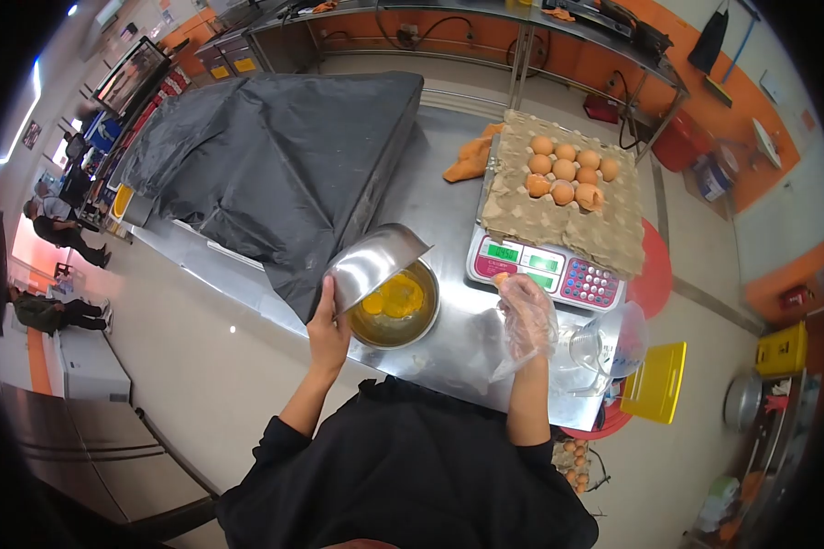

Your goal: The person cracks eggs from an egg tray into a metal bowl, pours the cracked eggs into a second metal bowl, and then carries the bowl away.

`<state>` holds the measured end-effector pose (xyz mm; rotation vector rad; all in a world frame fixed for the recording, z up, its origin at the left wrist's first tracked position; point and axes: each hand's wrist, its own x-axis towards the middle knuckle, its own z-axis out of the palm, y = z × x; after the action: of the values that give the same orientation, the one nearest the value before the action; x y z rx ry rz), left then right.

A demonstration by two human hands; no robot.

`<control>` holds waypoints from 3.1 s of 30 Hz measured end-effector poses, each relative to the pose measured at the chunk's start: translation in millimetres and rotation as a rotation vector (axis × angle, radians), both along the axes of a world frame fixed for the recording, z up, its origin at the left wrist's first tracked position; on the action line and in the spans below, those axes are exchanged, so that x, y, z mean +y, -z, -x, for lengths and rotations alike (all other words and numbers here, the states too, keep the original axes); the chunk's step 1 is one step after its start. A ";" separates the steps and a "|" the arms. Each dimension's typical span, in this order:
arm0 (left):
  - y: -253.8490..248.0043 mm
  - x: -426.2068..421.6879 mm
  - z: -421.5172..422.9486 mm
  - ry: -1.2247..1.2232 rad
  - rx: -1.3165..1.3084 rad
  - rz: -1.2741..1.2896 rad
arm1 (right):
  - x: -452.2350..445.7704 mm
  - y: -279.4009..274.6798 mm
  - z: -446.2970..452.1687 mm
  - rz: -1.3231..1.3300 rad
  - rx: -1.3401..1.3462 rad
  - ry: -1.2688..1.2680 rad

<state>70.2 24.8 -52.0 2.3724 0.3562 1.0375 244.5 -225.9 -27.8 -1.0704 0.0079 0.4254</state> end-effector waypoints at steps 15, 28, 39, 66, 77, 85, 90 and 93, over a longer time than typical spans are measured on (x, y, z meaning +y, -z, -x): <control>31.4 0.7 23.4 0.082 -0.180 -0.158 | -7.4 -3.9 -10.4 0.024 0.003 -0.006; 2.8 -24.2 9.9 -0.226 -0.105 0.223 | -54.8 -59.1 -108.5 0.858 -0.441 0.622; -55.4 -32.4 1.4 0.089 -0.101 1.455 | -49.4 -71.0 -171.7 1.786 -0.721 0.329; 33.2 -128.4 -70.9 0.568 0.789 1.714 | -47.3 -136.8 -205.5 1.215 -0.482 0.131; 32.8 -114.3 -77.9 0.616 0.546 0.648 | -84.8 42.0 34.3 1.273 -1.076 -0.351; 7.0 -134.1 -71.5 0.641 0.610 0.530 | -77.4 37.4 41.9 1.491 -1.116 -0.490; 10.8 -133.3 -70.1 0.630 0.564 0.557 | -68.3 44.6 43.8 1.543 -1.205 -0.501; 8.7 -134.4 -70.5 0.620 0.588 0.585 | -66.3 33.1 45.2 1.518 -1.162 -0.526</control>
<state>140.7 -109.7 -60.6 1.9779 0.0837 -0.0649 199.3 -292.2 -60.9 -2.7139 -1.1666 0.1360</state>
